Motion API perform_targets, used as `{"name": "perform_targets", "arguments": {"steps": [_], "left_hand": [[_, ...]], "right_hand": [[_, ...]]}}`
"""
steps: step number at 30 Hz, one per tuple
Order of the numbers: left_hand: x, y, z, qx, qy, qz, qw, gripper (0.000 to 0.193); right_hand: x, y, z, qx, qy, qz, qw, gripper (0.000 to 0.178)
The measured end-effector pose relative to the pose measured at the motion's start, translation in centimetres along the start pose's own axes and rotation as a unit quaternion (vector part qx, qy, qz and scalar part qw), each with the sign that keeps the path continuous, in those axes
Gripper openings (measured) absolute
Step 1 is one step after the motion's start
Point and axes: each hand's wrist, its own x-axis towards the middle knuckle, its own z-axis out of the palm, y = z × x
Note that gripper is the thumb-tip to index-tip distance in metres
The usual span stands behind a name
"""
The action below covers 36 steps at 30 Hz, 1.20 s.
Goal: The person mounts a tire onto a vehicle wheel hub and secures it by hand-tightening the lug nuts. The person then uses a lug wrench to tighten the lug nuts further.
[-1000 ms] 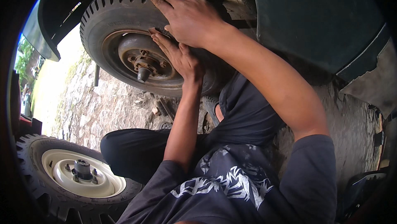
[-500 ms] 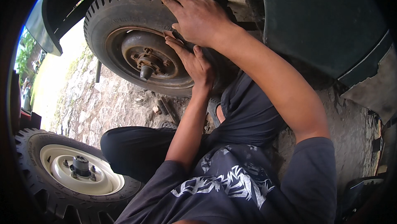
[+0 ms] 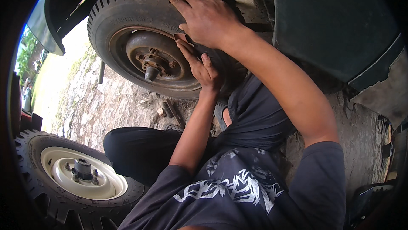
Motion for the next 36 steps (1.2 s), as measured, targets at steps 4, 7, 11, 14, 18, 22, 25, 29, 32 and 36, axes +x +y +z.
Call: {"name": "perform_targets", "arguments": {"steps": [4,7,11,14,18,22,25,29,32,36], "left_hand": [[1.9,1.4,0.3,-0.014,0.017,-0.014,1.0,0.092],[7.4,1.8,-1.6,-0.019,0.033,-0.063,0.997,0.095],[6.5,1.5,-1.2,-0.025,0.035,-0.039,0.998,0.093],[0.6,0.0,0.5,-0.006,0.017,0.003,1.0,0.092],[-1.1,-0.1,0.5,-0.066,-0.02,-0.025,0.997,0.094],[0.5,0.8,0.4,-0.023,-0.012,-0.029,0.999,0.096],[5.5,0.8,-0.6,-0.05,0.006,-0.039,0.998,0.098],[7.9,0.4,-1.9,-0.048,0.02,-0.031,0.998,0.096],[1.8,-0.6,-0.2,-0.015,-0.007,0.007,1.0,0.093],[-3.1,-1.0,0.1,-0.015,-0.043,-0.014,0.999,0.093]], "right_hand": [[-0.1,0.0,-0.1,0.006,0.002,0.001,1.0,0.096],[-0.8,0.6,1.8,-0.001,0.028,0.028,0.999,0.094],[-0.9,0.6,2.6,-0.028,0.046,0.038,0.998,0.093],[-0.6,0.4,2.6,-0.015,0.052,0.031,0.998,0.092],[-0.8,0.3,1.8,-0.008,0.026,0.03,0.999,0.092],[0.0,-0.1,-0.2,-0.002,-0.012,0.001,1.0,0.095],[-0.7,0.6,1.4,-0.022,0.018,0.029,0.999,0.093],[-1.2,0.4,2.4,-0.017,0.033,0.048,0.998,0.093],[-0.8,0.6,2.5,-0.02,0.042,0.026,0.999,0.093],[-0.9,0.4,2.2,-0.01,0.046,0.032,0.998,0.094]]}}
